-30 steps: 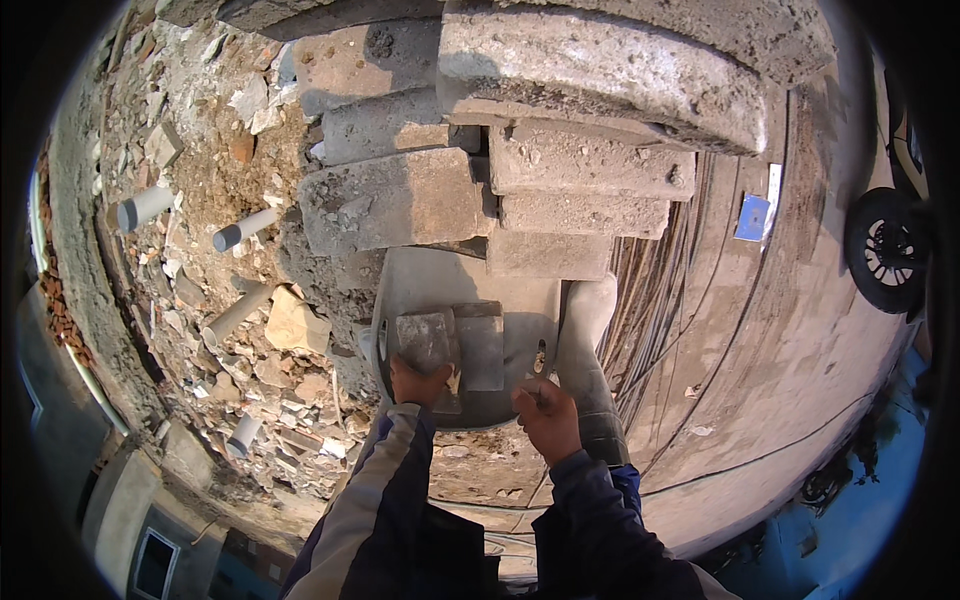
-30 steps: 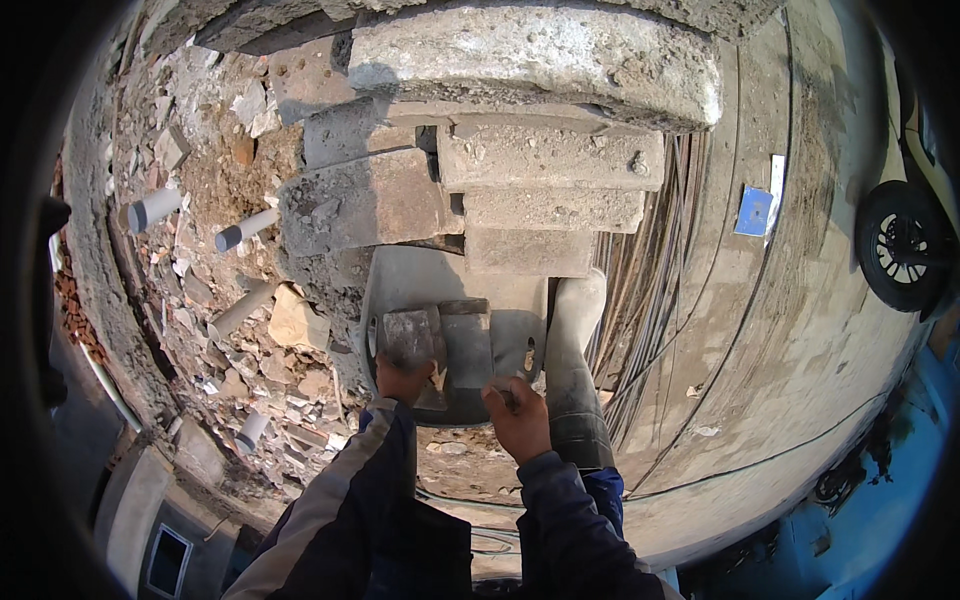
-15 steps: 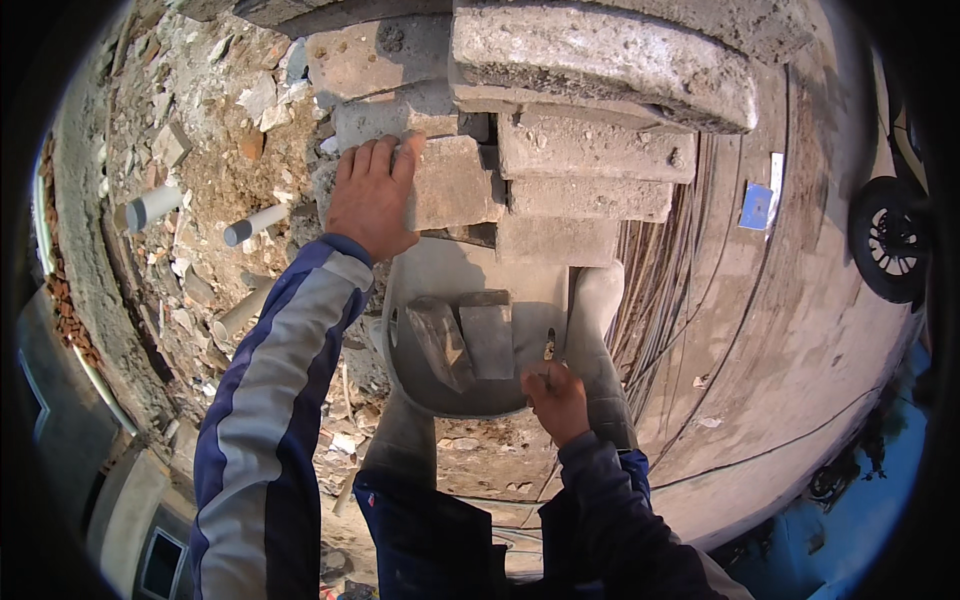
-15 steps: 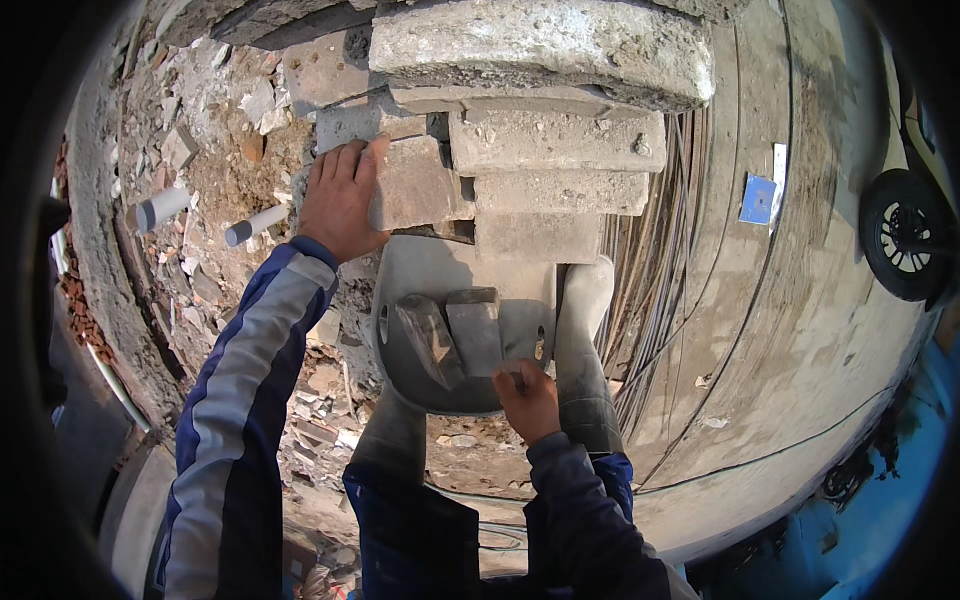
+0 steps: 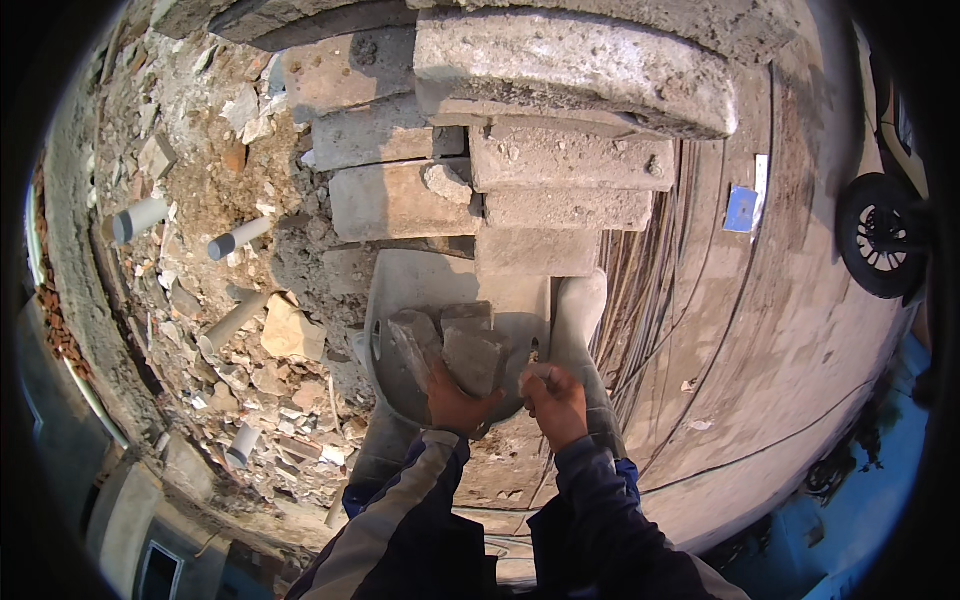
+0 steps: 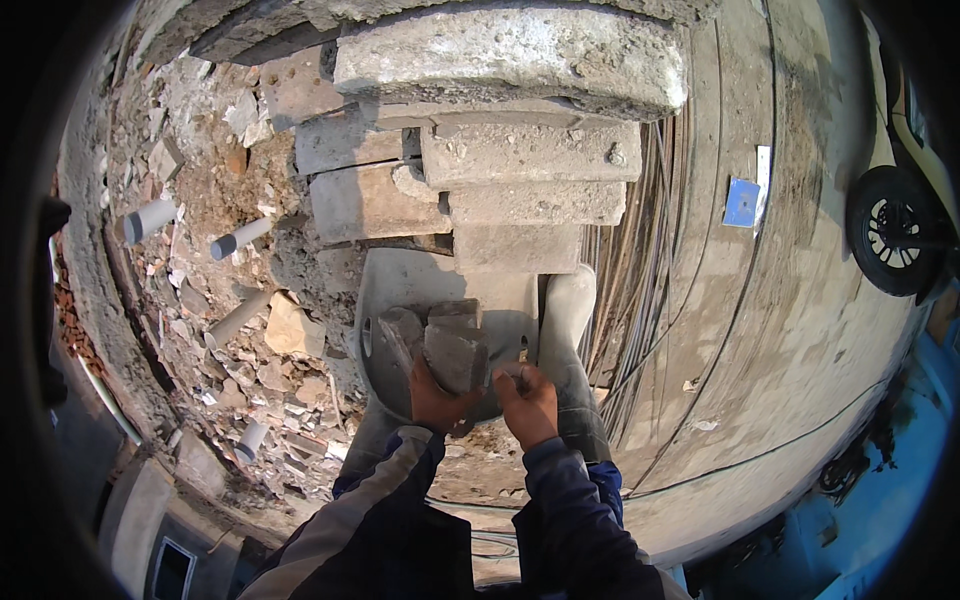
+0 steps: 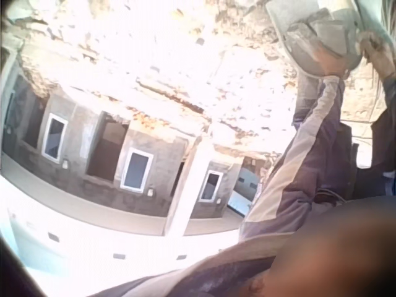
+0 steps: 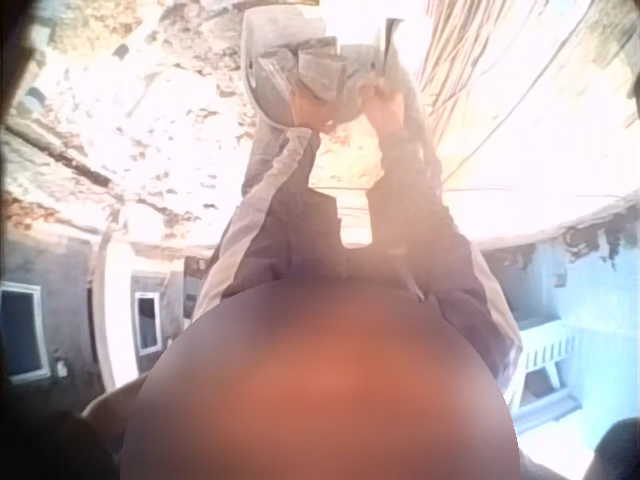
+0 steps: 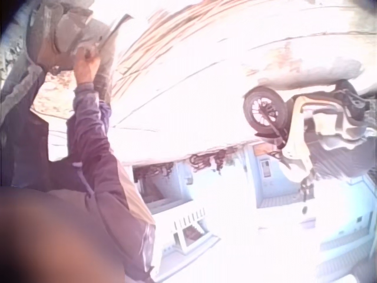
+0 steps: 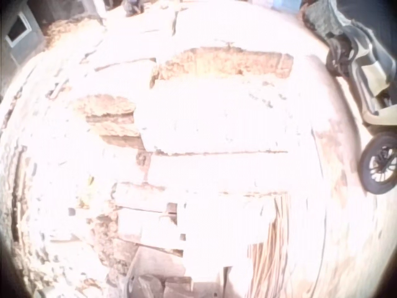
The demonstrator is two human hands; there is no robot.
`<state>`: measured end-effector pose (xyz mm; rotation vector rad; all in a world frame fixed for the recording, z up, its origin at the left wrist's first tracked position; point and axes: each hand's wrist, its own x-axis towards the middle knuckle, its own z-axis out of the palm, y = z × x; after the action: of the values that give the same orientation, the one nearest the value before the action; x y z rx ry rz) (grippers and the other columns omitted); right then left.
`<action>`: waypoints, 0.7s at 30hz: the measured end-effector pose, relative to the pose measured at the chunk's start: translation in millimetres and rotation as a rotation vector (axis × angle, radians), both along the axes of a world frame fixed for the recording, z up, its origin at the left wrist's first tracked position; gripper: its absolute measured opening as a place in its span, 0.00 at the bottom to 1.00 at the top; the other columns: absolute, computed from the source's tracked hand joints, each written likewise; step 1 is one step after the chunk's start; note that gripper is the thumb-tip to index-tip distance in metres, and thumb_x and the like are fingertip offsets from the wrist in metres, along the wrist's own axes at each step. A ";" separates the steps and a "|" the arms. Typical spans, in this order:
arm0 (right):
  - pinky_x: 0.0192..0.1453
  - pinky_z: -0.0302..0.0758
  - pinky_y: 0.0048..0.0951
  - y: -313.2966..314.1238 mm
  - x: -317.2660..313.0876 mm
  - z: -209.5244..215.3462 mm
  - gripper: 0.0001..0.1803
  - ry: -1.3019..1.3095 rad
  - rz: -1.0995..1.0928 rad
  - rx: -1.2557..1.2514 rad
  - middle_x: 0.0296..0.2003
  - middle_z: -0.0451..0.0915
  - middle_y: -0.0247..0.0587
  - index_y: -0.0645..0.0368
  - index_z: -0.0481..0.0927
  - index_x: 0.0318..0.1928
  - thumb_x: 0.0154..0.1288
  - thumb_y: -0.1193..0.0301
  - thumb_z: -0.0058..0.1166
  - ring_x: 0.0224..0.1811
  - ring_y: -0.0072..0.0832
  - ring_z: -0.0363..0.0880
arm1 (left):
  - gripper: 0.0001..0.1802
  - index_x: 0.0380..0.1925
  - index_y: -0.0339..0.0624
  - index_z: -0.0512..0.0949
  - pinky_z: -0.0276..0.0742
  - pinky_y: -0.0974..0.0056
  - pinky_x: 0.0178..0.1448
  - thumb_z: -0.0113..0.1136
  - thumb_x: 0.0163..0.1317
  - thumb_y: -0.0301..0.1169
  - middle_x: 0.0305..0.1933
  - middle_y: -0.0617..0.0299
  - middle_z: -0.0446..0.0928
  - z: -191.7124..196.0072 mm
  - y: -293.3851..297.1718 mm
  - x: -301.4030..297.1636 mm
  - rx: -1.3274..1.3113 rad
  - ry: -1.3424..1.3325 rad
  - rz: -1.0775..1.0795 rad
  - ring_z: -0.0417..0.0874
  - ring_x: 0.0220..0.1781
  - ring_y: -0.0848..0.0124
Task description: The person repeatedly picks up bricks from a pile, places them into a plastic scoop, carries the scoop across a construction yard, and unloads the bricks onto another pile. This cycle is performed multiple times throughout the clip.
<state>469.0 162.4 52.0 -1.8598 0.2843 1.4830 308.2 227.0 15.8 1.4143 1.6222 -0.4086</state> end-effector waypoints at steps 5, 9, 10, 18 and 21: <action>0.29 0.69 0.23 2.0 0.9 5.7 0.08 0.046 0.013 -0.014 0.27 0.78 0.31 0.62 0.82 0.43 0.69 0.70 0.60 0.25 0.17 0.73 | 0.59 0.73 0.27 0.53 0.62 0.48 0.75 0.77 0.51 0.46 0.71 0.32 0.60 -22.6 34.3 7.1 0.299 -0.120 0.146 0.63 0.74 0.43; 0.29 0.69 0.23 3.9 4.7 8.1 0.07 0.022 0.029 0.010 0.27 0.78 0.31 0.60 0.83 0.43 0.69 0.72 0.58 0.25 0.18 0.73 | 0.53 0.72 0.26 0.57 0.60 0.53 0.75 0.75 0.56 0.44 0.70 0.34 0.63 -40.4 193.6 18.3 0.718 -0.308 0.312 0.63 0.75 0.49; 0.29 0.69 0.23 3.6 5.5 8.2 0.07 0.039 0.025 -0.011 0.26 0.78 0.31 0.60 0.83 0.43 0.69 0.72 0.57 0.25 0.18 0.73 | 0.55 0.71 0.25 0.57 0.63 0.54 0.73 0.76 0.55 0.47 0.69 0.36 0.65 -43.0 232.2 20.7 0.678 -0.274 0.315 0.67 0.72 0.51; 0.30 0.70 0.24 2.6 6.7 9.3 0.09 0.058 -0.065 0.046 0.27 0.79 0.31 0.63 0.83 0.42 0.69 0.69 0.61 0.26 0.17 0.74 | 0.47 0.58 0.24 0.70 0.80 0.62 0.54 0.80 0.48 0.48 0.53 0.48 0.80 -56.7 286.5 40.1 0.287 -0.270 0.354 0.84 0.49 0.61; 0.30 0.70 0.24 6.0 5.9 12.3 0.09 0.083 -0.065 0.054 0.27 0.79 0.31 0.63 0.82 0.40 0.69 0.69 0.60 0.26 0.17 0.73 | 0.44 0.58 0.25 0.70 0.81 0.60 0.55 0.80 0.50 0.45 0.54 0.48 0.80 -46.0 270.8 27.2 0.284 -0.284 0.422 0.84 0.51 0.61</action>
<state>474.9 168.5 64.3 -1.7332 0.3371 1.5114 335.3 497.8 -30.2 1.2174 1.7267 0.2653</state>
